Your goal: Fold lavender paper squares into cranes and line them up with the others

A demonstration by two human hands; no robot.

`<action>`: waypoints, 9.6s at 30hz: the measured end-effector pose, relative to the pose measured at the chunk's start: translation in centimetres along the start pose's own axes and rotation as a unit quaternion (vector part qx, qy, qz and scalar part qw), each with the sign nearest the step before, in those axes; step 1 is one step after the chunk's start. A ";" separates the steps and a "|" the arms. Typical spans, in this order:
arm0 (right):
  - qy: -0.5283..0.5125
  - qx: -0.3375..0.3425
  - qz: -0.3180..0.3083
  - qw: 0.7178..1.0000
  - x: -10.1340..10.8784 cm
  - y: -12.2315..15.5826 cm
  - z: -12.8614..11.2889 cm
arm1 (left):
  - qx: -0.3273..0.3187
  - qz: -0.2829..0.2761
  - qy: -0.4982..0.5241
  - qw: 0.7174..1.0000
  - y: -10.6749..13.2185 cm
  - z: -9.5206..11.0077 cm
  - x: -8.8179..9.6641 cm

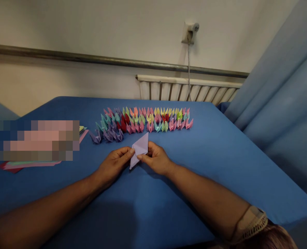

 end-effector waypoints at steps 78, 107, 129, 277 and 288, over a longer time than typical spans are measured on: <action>-0.077 -0.094 0.004 0.993 0.8 0.0 0.7 | 0.027 -0.002 0.162 0.986 -0.7 -1.5 0.6; 0.104 0.043 0.160 0.981 2.1 -0.1 0.6 | 0.011 0.002 0.083 0.996 -0.3 -0.8 -0.1; 0.257 0.101 0.162 0.947 1.6 0.9 -0.3 | 0.025 0.076 0.026 0.996 -0.5 -1.7 0.7; 0.038 -0.022 0.052 0.998 0.8 0.3 0.1 | 0.026 0.007 0.073 0.997 0.2 -0.3 -0.3; 0.041 -0.009 0.063 0.997 0.6 0.5 -0.4 | 0.045 0.016 0.064 0.997 0.0 -1.0 -0.1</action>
Point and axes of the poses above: each hand's wrist, its own y-axis away from the middle knuckle, its own x-axis out of the back of the hand, z = x × y, the point moved 4 cm from there along -y, towards the middle knuckle, and after that the axes turned 9 degrees about -x, right-handed, at the moved point
